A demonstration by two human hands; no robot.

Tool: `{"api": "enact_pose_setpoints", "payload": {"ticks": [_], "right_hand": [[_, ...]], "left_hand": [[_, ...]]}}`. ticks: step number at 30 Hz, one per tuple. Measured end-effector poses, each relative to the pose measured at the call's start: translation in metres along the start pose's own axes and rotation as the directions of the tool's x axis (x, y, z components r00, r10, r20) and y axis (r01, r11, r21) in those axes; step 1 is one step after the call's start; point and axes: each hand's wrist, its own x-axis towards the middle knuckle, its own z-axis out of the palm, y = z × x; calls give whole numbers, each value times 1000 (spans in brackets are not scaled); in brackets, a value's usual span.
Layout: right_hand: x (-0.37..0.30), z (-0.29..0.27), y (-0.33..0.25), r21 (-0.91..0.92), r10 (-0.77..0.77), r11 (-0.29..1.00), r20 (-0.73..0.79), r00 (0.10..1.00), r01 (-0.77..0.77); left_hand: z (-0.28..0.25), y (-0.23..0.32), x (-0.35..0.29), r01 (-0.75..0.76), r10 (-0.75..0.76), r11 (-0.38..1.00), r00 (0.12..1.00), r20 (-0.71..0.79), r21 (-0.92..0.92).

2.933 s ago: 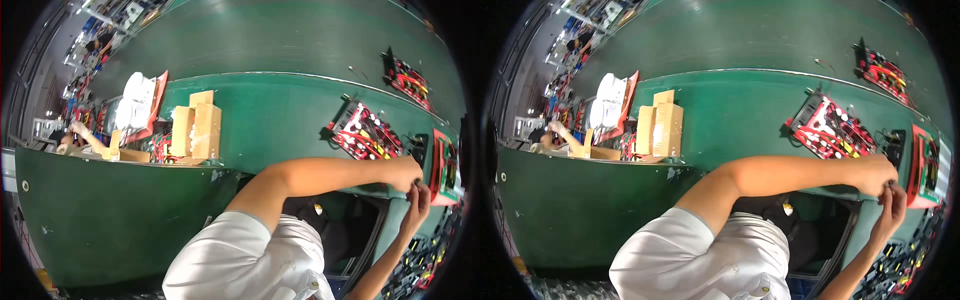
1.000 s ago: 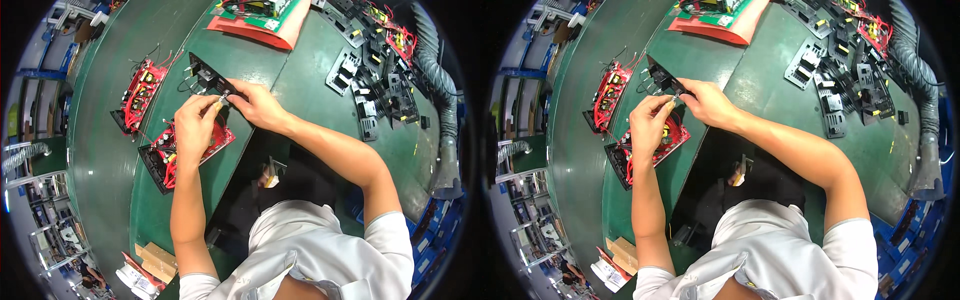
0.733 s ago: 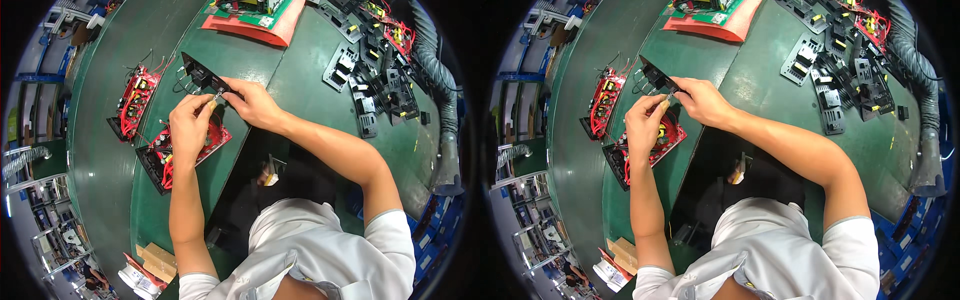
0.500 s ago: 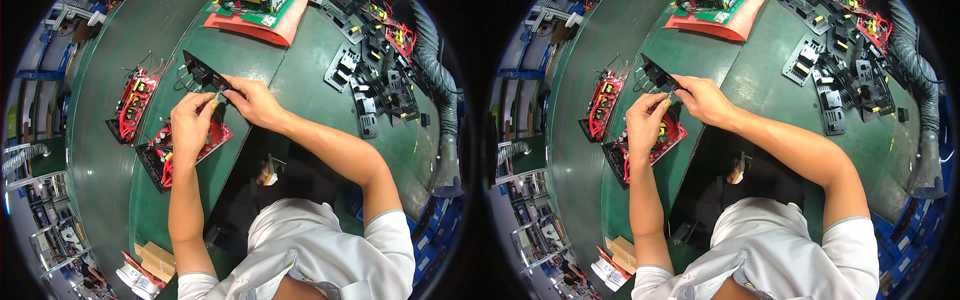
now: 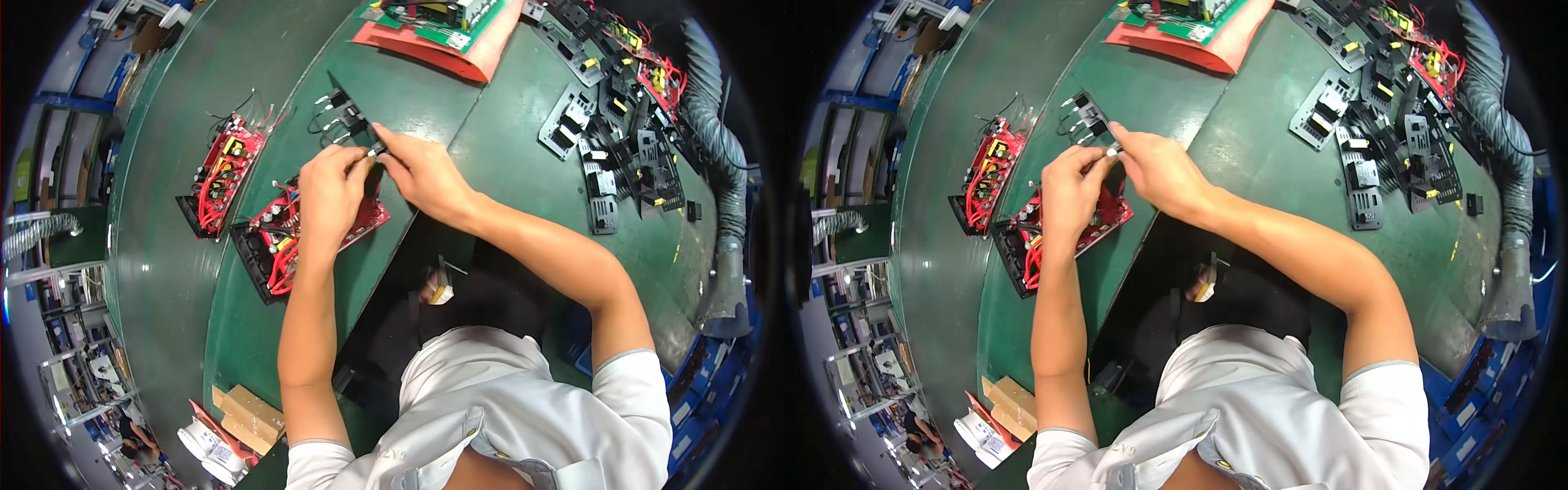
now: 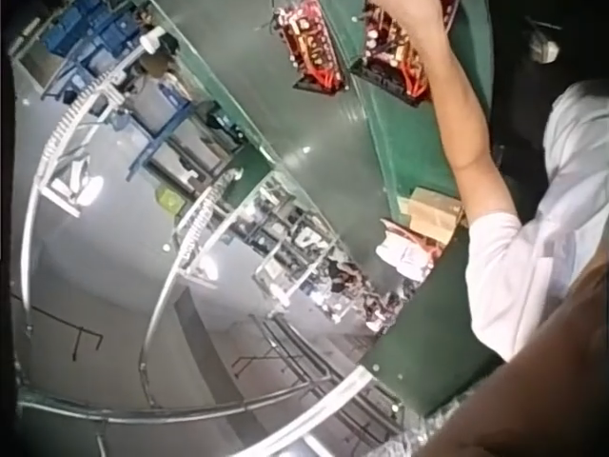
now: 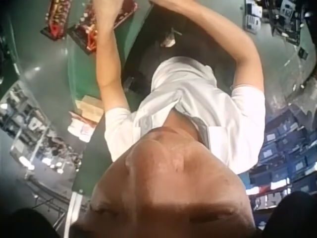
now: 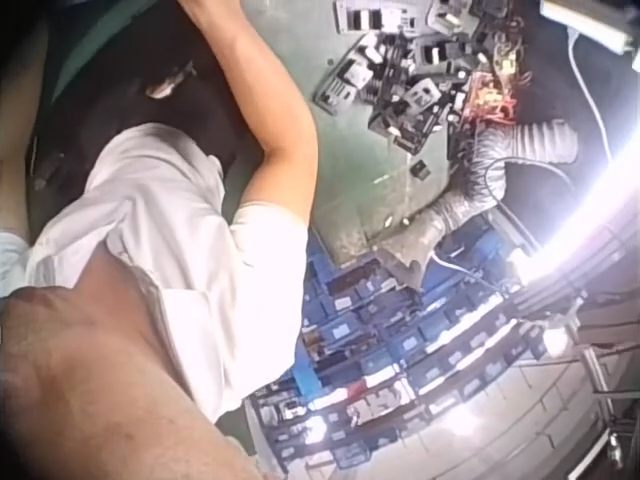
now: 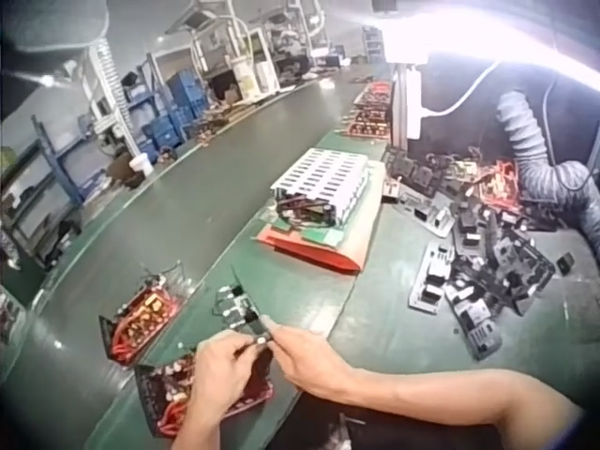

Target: Assembling electronic components and circuit boards into plastic housings at a factory workstation.

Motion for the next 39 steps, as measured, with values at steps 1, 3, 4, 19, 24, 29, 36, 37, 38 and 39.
{"api": "enact_pose_setpoints", "payload": {"ticks": [1,3,4,19,24,29,36,37,38,39], "right_hand": [[2,-3,1,38,44,998,17,999,-45],[5,-11,7,37,37,999,7,999,-37],[7,-15,10,32,27,999,-6,1000,-27],[22,-44,-13,168,375,895,222,900,-414],[25,-48,-8,259,436,810,334,836,-526],[30,-51,-1,258,388,819,411,825,-513],[24,-45,34,-105,228,969,37,973,-223],[19,-44,38,-159,200,970,105,974,-182],[19,-38,34,23,210,977,98,973,-214],[19,-34,30,22,215,976,96,972,-218]], "left_hand": [[-1,1,1,45,-42,997,998,54,-68],[-2,10,2,62,-51,995,990,129,-81],[-5,8,2,52,-41,997,986,161,-65],[1,25,4,75,-51,908,996,69,-412],[4,17,8,-37,53,911,998,26,-411],[1,16,14,-41,52,942,998,23,-334],[9,11,27,27,-34,967,999,-23,-254],[12,9,27,55,-56,975,998,0,-216],[13,9,27,85,-83,981,996,24,-174],[14,12,28,113,-110,980,994,26,-162]]}}
